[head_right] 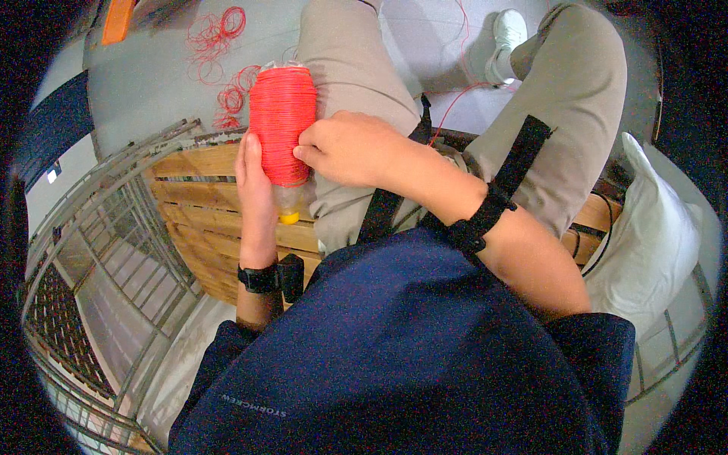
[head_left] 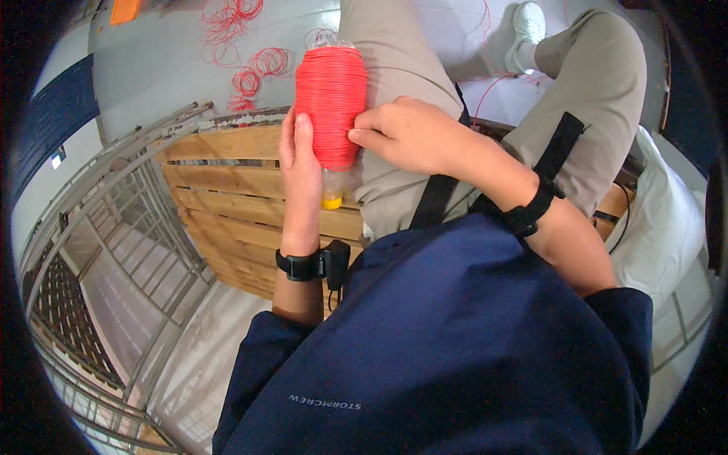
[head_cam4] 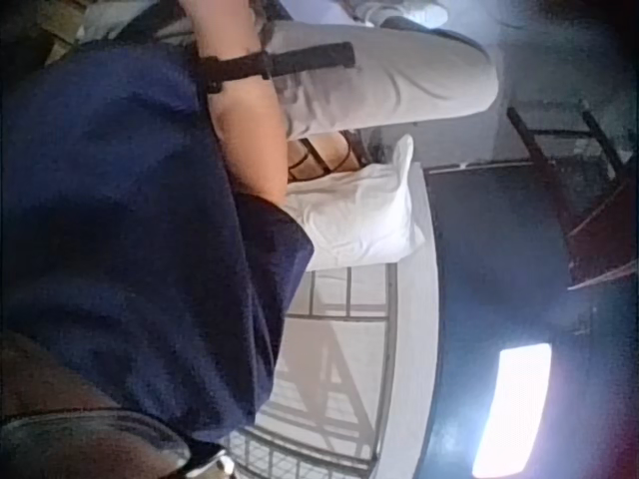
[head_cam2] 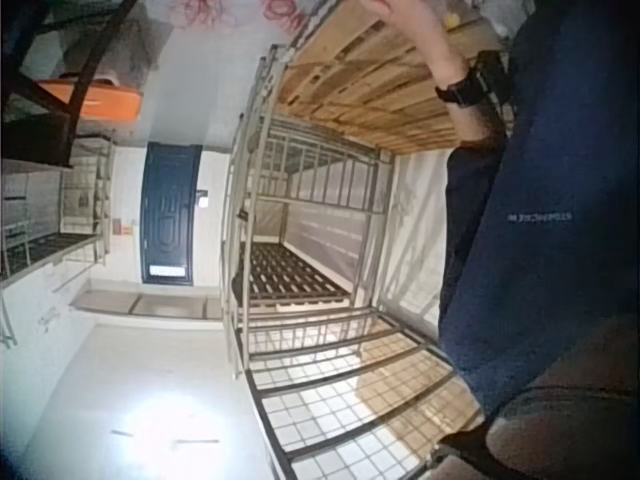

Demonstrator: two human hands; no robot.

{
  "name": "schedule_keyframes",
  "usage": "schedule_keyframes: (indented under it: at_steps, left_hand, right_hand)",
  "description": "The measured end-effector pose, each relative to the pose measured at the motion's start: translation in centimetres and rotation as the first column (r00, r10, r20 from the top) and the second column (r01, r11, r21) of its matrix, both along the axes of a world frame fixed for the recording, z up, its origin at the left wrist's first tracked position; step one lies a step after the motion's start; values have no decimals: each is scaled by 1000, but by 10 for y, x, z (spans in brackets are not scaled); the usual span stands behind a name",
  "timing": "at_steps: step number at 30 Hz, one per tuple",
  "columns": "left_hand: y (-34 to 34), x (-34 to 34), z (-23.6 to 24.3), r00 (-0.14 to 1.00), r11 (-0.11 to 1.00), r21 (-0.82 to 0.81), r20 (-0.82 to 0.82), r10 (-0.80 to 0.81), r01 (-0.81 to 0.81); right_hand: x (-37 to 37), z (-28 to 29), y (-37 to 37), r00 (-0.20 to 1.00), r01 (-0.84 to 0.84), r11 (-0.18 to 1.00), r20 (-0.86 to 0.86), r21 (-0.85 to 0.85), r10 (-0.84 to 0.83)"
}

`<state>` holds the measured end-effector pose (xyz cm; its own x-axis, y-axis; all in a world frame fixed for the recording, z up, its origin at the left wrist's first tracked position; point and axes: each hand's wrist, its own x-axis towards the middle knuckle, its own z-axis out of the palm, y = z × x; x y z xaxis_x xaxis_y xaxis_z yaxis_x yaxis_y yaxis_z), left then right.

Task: The person winds a red wire around a plastic bottle by hand.

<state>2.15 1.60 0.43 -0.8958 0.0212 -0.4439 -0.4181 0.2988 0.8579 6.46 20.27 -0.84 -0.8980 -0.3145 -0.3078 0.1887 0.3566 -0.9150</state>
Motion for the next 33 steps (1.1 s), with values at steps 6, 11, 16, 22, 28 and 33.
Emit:
schedule_keyframes:
  at_steps: [6, 11, 16, 22, 28, 33]
  left_hand:
    - [-7, 5, -3, 991, 990, 68, -49, -123, 126]
    - [-3, 2, -4, 996, 988, 129, -32, -86, 89]
    - [2, -2, 0, 998, 989, 136, -7, -59, 60]
    - [3, -7, 2, 991, 984, 116, -11, -134, 134]
    - [-6, -9, -8, 978, 969, 140, 15, -209, 205]
    - [-8, -13, -11, 995, 983, 174, 61, -76, 64]
  right_hand:
    - [10, -7, 2, 982, 65, 996, -175, -53, -73]
    - [13, -6, 5, 937, 240, 933, -189, -267, -295]
    - [16, -2, 11, 965, 107, 977, -217, -183, -146]
    - [17, -1, 15, 975, 63, 997, -208, -50, -72]
    - [8, -7, 12, 940, 54, 996, -332, -70, -74]
    - [-2, -17, 7, 925, 44, 994, -373, -96, -77]
